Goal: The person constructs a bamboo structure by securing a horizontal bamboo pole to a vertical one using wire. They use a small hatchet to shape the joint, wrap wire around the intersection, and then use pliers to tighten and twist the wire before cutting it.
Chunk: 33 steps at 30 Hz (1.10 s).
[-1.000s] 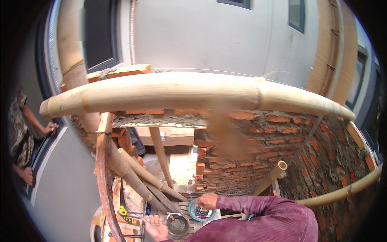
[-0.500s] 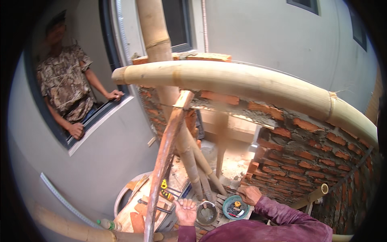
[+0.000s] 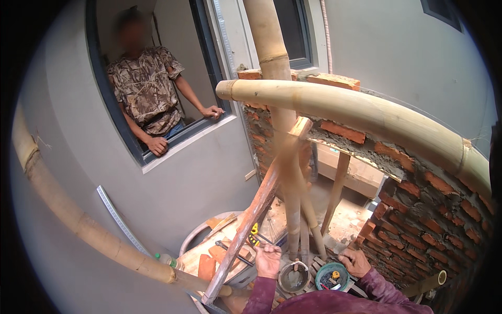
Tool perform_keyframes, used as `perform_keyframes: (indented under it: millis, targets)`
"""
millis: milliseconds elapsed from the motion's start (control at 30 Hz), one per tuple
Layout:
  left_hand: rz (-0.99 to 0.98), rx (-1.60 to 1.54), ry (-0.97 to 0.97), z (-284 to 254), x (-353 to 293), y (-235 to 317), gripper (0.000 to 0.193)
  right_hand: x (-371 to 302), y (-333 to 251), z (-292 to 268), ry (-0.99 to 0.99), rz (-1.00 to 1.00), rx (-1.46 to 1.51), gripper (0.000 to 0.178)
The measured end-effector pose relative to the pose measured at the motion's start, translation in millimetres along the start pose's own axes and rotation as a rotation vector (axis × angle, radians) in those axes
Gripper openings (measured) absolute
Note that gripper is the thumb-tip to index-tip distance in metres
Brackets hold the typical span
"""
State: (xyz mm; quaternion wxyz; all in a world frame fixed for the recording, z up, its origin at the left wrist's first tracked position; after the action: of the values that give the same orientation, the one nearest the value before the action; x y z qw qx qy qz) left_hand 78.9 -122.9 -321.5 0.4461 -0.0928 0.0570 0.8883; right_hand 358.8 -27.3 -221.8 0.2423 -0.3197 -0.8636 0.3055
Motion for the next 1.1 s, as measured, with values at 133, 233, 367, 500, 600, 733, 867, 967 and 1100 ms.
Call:
perform_keyframes:
  millis: [133,233,367,500,600,733,867,967,1100]
  targets:
    - [0.179,-0.010,0.115,-38,22,63,0.023,-16,-8,-10,0.018,-0.143,-0.032,0.009]
    - [0.198,0.044,0.137,-57,25,81,0.017,-18,-12,-20,0.164,-0.110,-0.131,0.007]
    - [0.017,0.043,0.018,-14,8,48,0.027,-5,36,-23,0.082,0.104,-0.523,0.015]
    - [0.071,0.111,-0.092,-29,16,58,0.027,-45,47,45,-0.921,0.010,-0.006,0.022]
    - [0.073,0.032,-0.133,-43,16,64,0.027,-50,40,27,-0.930,0.204,0.695,0.034]
    - [-0.074,-0.139,-0.211,-47,12,41,0.027,-8,87,-11,-0.050,0.195,0.256,0.023]
    - [0.094,0.013,-0.094,-49,11,37,0.027,-21,71,-9,0.099,0.099,-0.222,0.013]
    - [0.146,0.138,0.097,-26,-10,16,0.027,-24,50,-8,0.065,-0.007,-0.144,0.008]
    - [0.005,0.096,0.061,-52,-12,-4,0.026,-25,61,11,-0.140,0.068,-0.376,0.012]
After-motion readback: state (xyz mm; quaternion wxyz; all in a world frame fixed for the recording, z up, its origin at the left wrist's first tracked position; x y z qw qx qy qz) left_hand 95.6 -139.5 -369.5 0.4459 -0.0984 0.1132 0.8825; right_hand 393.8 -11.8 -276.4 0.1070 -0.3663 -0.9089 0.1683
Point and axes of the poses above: each hand's wrist, its own x-axis towards the middle knuckle, its own z-axis out of the palm, y = z × x, the point moved 8 cm from there along x, towards the middle knuckle, and after that the axes turned 6 degrees about -x, right-handed, at the moved point
